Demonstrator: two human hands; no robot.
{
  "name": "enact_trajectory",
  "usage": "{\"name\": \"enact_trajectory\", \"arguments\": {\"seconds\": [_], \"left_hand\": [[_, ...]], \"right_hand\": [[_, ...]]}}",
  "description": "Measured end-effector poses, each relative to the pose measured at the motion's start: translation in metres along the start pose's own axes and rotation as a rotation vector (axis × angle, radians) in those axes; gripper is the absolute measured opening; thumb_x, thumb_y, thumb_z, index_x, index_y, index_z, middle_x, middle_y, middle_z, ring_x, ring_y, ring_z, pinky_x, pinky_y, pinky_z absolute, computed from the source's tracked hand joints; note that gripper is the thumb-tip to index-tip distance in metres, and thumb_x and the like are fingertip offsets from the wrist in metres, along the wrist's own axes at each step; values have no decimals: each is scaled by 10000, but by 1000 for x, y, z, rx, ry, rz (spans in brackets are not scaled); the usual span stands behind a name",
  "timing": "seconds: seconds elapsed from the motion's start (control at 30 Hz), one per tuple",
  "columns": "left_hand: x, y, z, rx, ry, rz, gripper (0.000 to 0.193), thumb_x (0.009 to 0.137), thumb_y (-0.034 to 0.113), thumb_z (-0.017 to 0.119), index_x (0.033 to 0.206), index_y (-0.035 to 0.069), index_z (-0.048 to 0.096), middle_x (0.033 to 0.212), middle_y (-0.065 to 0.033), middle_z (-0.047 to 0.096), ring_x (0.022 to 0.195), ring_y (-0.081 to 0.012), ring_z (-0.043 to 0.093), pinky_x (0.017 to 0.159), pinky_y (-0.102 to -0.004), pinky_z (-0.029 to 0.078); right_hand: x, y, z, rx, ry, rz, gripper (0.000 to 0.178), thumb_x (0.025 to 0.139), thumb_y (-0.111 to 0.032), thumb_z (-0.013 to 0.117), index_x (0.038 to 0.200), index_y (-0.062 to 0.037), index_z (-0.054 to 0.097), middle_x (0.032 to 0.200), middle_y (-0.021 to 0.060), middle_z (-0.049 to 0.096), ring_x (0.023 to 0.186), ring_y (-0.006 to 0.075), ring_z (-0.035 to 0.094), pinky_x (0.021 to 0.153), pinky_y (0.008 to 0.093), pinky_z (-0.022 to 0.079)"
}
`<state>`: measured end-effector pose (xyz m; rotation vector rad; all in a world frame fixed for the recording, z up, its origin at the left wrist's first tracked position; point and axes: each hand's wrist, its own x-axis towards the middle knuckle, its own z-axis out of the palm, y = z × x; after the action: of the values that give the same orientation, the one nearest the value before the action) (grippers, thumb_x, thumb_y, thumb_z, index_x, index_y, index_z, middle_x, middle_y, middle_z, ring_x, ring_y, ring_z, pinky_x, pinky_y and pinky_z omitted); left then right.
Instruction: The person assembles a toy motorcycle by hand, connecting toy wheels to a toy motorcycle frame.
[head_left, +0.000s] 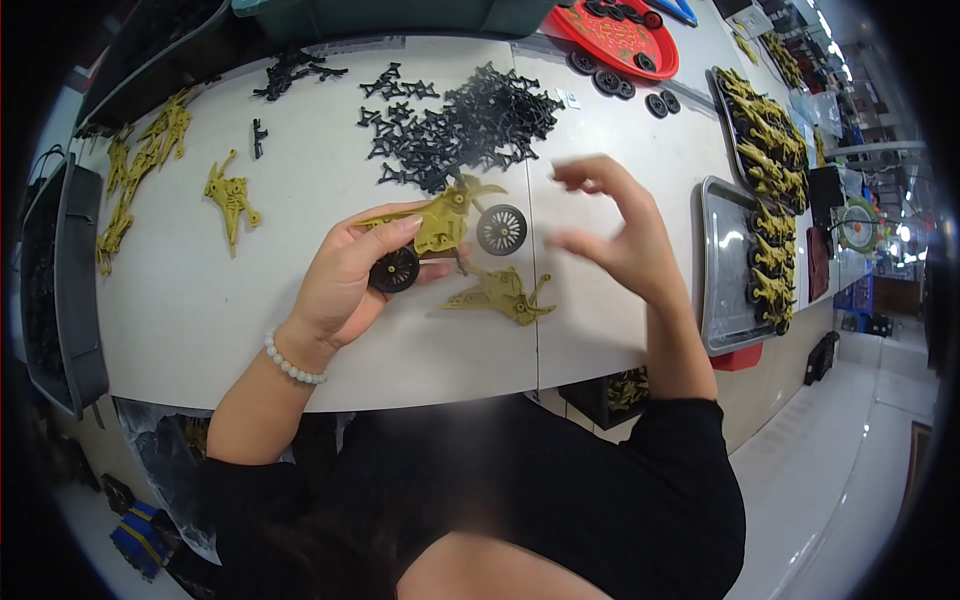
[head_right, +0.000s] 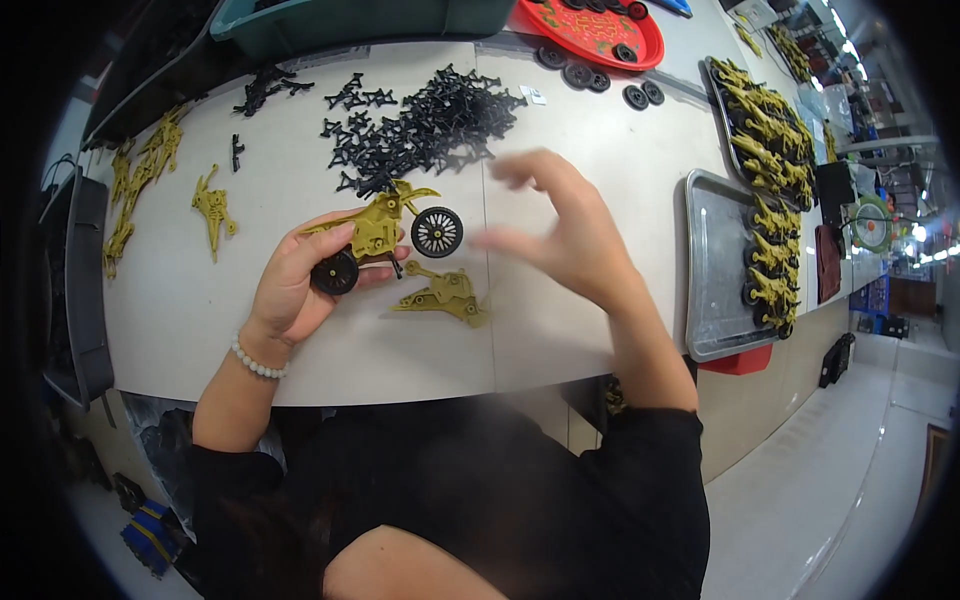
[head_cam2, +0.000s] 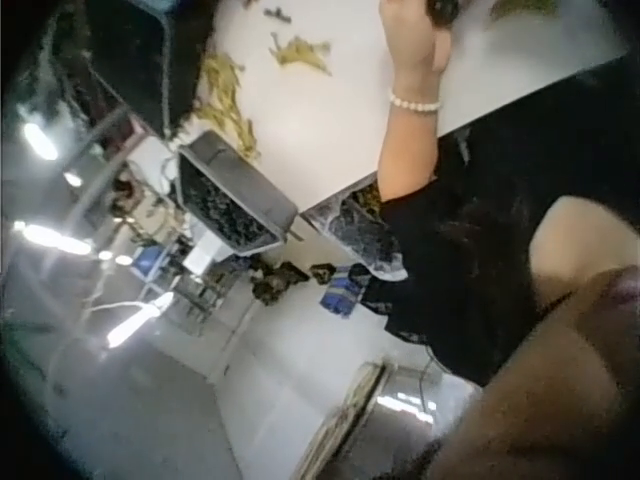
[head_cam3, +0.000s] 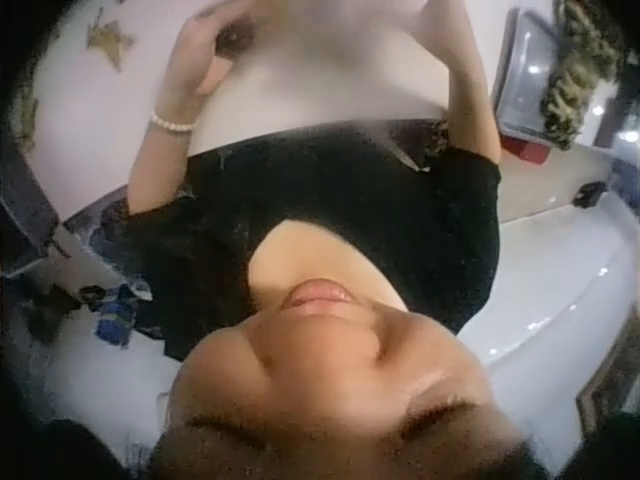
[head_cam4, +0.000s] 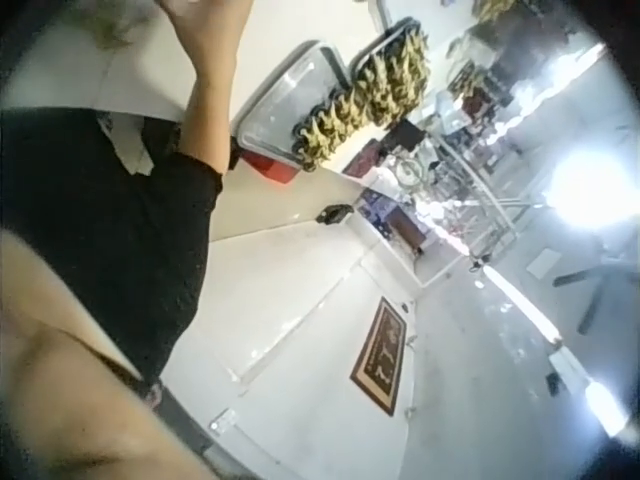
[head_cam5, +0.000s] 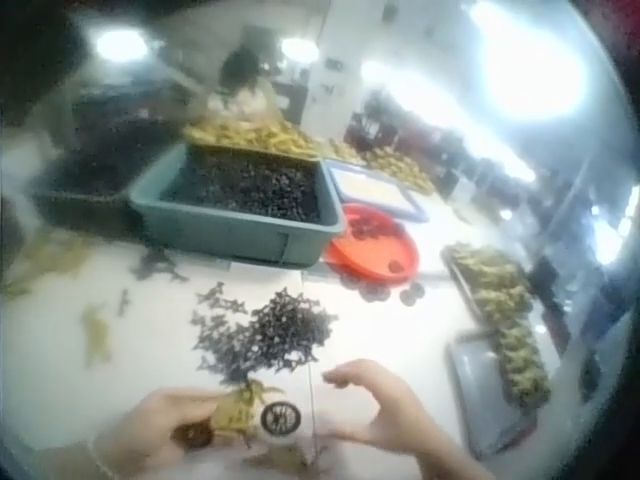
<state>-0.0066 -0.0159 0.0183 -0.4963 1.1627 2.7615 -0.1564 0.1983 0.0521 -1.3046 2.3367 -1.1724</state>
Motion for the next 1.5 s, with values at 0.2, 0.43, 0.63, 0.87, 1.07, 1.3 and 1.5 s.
{"name": "enact_trajectory", "arguments": {"seconds": [0.2,0.43,0.63,0.87,1.07,1.3,1.5], "left_hand": [[0,8,2,-36,13,2,337,916,176,449,1171,-42,472,1078,-199,584,952,-314,611,746,-355,545],[3,7,-2,-100,-1,56,415,922,352,476,1113,-14,511,1053,-166,598,931,-282,629,729,-319,551],[3,-2,1,-106,6,-11,627,932,526,269,1152,-18,489,1116,-167,570,982,-274,598,808,-371,517],[-1,0,5,-55,-8,-66,762,893,624,191,1148,-23,501,1144,-156,559,1040,-247,561,846,-391,483],[-3,-3,3,-131,-73,-66,790,844,693,264,1116,1,532,1078,-147,576,1027,-212,539,858,-361,454],[-1,-8,2,-100,-48,-43,646,895,581,321,1115,9,526,1084,-124,569,1008,-203,556,843,-364,476],[0,-12,2,30,-45,7,355,937,323,452,1114,22,514,1073,-99,571,985,-180,574,808,-345,515]], "right_hand": [[-48,-8,25,-280,-309,-266,491,587,-192,789,1008,-55,576,1039,97,556,966,272,521,809,368,427],[-38,-12,15,173,-329,-233,285,693,-40,644,969,11,594,865,129,604,722,250,579,674,330,454],[0,-36,19,544,-173,173,209,863,-60,529,1041,27,597,913,83,636,800,109,586,694,238,467],[20,-37,28,525,-245,247,215,869,-80,540,1052,22,591,807,67,635,698,103,599,648,231,473],[21,-39,29,517,-284,316,216,865,-85,550,1044,27,595,781,65,632,665,104,602,609,225,476],[24,-47,27,437,-294,369,212,859,-97,567,1016,42,605,779,76,630,654,112,604,593,235,485],[24,-44,30,371,-219,343,246,823,-96,616,1042,8,574,703,87,635,626,110,598,541,233,451]]}}
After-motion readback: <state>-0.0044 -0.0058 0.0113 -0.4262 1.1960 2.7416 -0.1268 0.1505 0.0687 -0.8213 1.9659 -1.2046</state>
